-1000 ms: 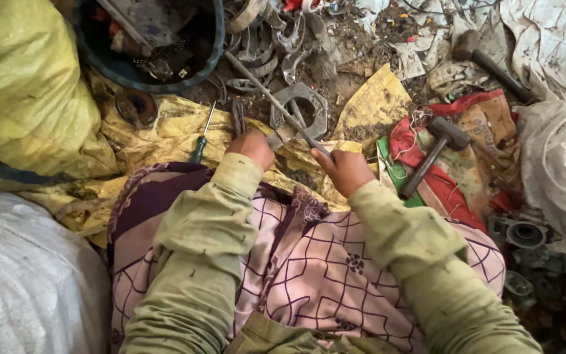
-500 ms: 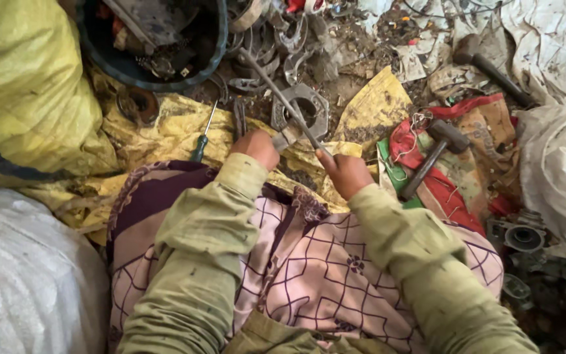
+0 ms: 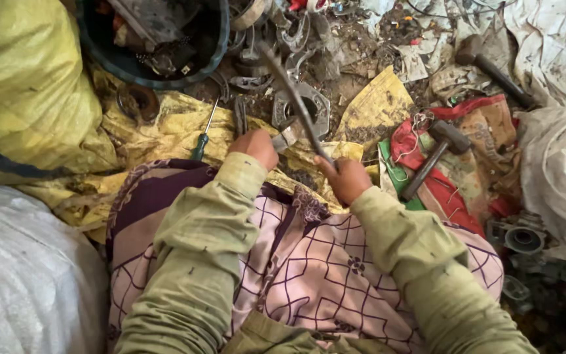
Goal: The person sits on the floor and uses a hammer and chisel to shape a metal part. They repeatedly strike the chisel to remove material and adjust the piece's position throughout the clip.
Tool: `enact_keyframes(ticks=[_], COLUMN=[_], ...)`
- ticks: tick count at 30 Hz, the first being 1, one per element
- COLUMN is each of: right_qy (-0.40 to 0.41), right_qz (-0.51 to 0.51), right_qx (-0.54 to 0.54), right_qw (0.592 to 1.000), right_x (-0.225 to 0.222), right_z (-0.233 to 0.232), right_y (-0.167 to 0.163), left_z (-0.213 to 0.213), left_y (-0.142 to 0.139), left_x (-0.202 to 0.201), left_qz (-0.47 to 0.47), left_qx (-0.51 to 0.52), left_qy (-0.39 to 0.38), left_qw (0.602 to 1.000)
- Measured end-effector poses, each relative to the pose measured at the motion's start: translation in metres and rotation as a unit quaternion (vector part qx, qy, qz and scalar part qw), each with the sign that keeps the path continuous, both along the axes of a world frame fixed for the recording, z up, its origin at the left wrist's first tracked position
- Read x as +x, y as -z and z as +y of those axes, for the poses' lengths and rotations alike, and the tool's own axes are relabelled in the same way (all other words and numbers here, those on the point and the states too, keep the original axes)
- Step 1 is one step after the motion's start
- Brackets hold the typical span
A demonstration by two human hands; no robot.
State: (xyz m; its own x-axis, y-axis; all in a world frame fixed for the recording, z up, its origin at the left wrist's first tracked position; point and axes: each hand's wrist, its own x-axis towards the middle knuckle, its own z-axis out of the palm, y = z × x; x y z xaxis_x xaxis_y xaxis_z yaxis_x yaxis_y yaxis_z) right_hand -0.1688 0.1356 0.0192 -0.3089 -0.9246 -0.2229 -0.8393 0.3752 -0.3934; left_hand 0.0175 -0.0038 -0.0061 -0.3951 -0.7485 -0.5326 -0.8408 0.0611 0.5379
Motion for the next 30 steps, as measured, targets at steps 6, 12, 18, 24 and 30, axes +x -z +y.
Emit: enact_keyframes(ticks=[6, 12, 18, 24, 30], right_qy=[0.161, -0.047, 0.039, 0.058, -0.008], right_qz=[-0.231, 0.148, 0.039, -0.13, 0.022], right_qx=[-0.155, -0.322, -0.005, -0.316, -0.019], right_qw=[0.947, 0.934, 0.998, 0.938, 1.0], right_x=[-0.01, -0.013, -0.006, 0.003, 0.006], right_z=[0.03, 0.029, 0.001, 0.046, 0.004], right_y=[-0.042, -0.018, 0.009, -0.069, -0.015], left_z=[0.001, 0.001, 0.0, -0.001, 0.0], left_y=[0.003, 0.008, 0.01, 0.005, -0.011], left_x=[-0.001, 0.002, 0.001, 0.0, -0.001], left_qz=[0.009, 0.058, 0.014, 0.023, -0.012], left_qx=[-0.039, -0.056, -0.059, -0.049, 0.013], left_qy=[0.014, 0.006, 0.002, 0.028, 0.0], left_qw=[0.999, 0.997, 0.998, 0.998, 1.0])
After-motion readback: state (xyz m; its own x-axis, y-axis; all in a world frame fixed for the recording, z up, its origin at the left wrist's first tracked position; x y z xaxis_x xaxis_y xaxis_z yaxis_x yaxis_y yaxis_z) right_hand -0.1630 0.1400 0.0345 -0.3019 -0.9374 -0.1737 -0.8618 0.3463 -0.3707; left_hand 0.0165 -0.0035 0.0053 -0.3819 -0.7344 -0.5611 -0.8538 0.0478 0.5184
